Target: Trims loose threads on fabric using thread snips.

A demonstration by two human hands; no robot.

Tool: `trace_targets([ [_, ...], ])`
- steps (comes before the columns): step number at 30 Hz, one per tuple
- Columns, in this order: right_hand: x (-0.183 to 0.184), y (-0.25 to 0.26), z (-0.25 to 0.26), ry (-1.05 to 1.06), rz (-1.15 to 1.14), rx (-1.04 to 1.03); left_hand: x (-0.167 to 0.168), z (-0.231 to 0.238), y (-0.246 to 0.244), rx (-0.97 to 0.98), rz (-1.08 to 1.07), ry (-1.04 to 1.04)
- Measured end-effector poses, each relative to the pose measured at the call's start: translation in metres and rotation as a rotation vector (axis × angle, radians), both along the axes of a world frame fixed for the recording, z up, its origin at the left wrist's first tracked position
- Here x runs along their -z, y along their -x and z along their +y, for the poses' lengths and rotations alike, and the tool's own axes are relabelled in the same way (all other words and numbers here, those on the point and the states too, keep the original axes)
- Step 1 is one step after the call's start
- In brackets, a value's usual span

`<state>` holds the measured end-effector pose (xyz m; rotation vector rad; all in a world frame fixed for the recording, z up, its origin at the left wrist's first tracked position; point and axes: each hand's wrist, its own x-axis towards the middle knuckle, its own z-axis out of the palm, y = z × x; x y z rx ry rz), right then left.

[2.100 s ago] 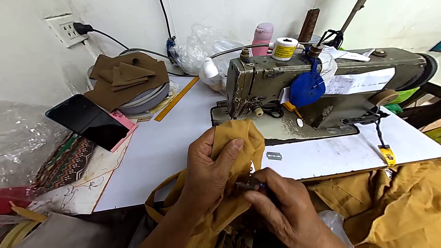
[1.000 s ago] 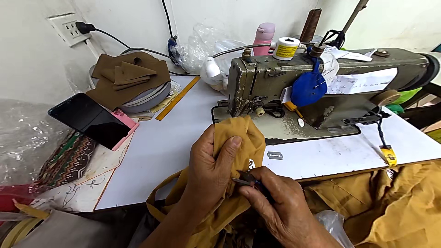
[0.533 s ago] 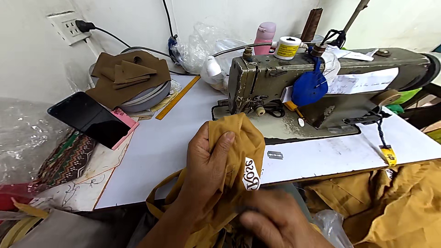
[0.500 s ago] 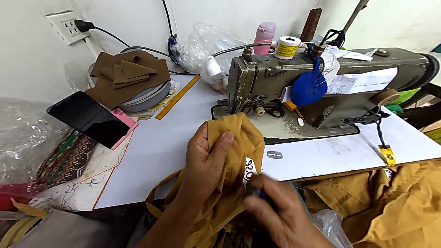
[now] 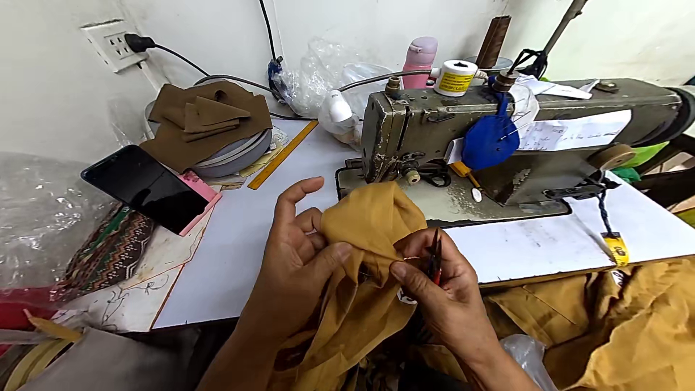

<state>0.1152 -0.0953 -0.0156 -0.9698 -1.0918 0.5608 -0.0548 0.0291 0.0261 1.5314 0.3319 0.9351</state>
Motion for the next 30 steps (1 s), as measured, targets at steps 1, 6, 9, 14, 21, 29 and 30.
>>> trace_targets([
  [1,-0.001,-0.001,0.001,0.000,-0.031,0.004,0.003,-0.001,-0.001,-0.023,-0.018,0.029],
  [6,-0.002,0.002,0.005,-0.002,-0.166,0.056,0.013,-0.016,-0.008,0.058,-0.061,0.172],
  [9,-0.002,0.000,0.006,-0.001,-0.223,0.086,0.009,-0.014,-0.006,0.162,-0.055,0.217],
  [14,0.000,-0.006,0.005,0.015,-0.374,0.160,0.008,-0.016,-0.008,0.140,-0.066,0.278],
  [21,-0.008,-0.010,-0.014,0.048,-0.734,0.267,0.007,-0.019,-0.010,0.129,-0.094,0.270],
  [29,-0.018,-0.005,-0.017,0.051,-0.891,0.371,0.002,-0.027,-0.013,0.058,-0.086,0.220],
  [30,-0.018,-0.005,-0.017,0.052,-0.900,0.368,0.002,-0.028,-0.014,0.052,-0.090,0.224],
])
